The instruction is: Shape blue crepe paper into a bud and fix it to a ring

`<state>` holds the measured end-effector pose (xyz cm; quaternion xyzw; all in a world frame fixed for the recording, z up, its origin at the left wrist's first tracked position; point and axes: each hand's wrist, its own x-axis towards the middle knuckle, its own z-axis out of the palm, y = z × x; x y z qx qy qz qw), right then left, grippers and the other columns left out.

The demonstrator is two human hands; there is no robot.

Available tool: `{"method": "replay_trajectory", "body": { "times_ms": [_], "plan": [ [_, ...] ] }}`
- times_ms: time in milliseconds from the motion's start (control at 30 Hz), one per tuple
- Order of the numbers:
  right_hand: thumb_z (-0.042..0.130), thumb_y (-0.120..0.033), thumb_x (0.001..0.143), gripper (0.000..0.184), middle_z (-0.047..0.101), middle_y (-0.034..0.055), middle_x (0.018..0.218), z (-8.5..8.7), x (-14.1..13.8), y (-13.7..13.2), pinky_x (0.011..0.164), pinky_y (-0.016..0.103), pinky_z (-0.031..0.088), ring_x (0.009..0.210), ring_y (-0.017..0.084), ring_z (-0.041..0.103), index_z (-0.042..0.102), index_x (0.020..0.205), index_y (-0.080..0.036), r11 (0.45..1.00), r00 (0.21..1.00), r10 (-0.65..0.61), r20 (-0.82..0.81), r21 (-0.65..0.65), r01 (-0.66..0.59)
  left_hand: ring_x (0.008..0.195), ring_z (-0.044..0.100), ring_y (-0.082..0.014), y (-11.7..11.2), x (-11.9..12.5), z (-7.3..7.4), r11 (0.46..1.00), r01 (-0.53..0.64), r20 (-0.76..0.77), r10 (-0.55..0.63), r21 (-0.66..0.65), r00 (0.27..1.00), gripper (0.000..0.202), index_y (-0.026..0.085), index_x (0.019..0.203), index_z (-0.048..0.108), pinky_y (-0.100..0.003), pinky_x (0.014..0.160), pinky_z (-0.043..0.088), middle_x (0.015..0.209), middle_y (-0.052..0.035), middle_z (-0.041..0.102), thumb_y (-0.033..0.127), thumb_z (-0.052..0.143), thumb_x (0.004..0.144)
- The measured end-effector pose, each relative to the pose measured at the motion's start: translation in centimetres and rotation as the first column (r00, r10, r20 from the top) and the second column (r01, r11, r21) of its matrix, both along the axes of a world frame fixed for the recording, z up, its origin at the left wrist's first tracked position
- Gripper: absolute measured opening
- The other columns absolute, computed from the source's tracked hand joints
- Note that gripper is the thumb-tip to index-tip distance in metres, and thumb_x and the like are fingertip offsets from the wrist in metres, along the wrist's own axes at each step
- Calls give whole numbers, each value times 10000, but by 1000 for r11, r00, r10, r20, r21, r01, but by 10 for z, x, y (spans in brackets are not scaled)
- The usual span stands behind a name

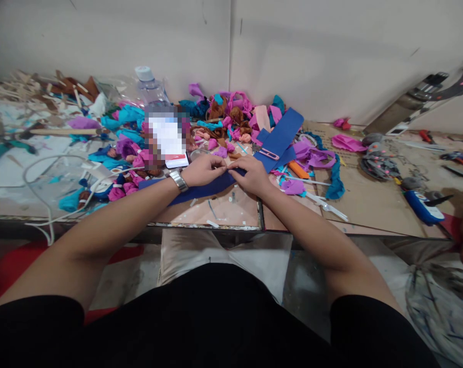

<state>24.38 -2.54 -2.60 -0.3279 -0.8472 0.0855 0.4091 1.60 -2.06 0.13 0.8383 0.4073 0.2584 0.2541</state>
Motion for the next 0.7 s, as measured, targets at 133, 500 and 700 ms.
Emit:
{"method": "replay_trajectory", "body": {
  "times_ms": [133, 500, 700],
  "plan": [
    [734, -314, 948, 98, 844, 55, 1000, 0, 0, 0, 941, 455, 585, 985, 272, 761, 813, 981, -264, 1000, 1000, 0, -4, 8, 0, 742, 585, -170, 0, 0, 0, 1000, -9, 1, 9, 0, 1000, 253, 159, 892, 762, -313, 702, 387, 799, -35, 724, 323, 574, 932],
    [731, -325, 948, 108, 844, 55, 1005, 0, 0, 0, 943, 468, 584, 987, 279, 757, 816, 980, -267, 1000, 1000, -18, 16, -14, 18, 687, 544, -158, -1, 1, 0, 1000, -25, -2, 25, -17, 1000, 254, 165, 854, 752, -313, 684, 368, 732, -19, 678, 332, 579, 934],
    [736, -286, 939, 91, 844, 60, 991, -1, -1, 0, 924, 454, 587, 976, 277, 760, 812, 973, -249, 1000, 1000, -19, -7, 17, 19, 704, 560, -161, -1, 1, 0, 1000, -25, -2, 25, -15, 1000, 242, 171, 849, 744, -309, 696, 368, 749, -20, 687, 332, 591, 943]
  ]
}}
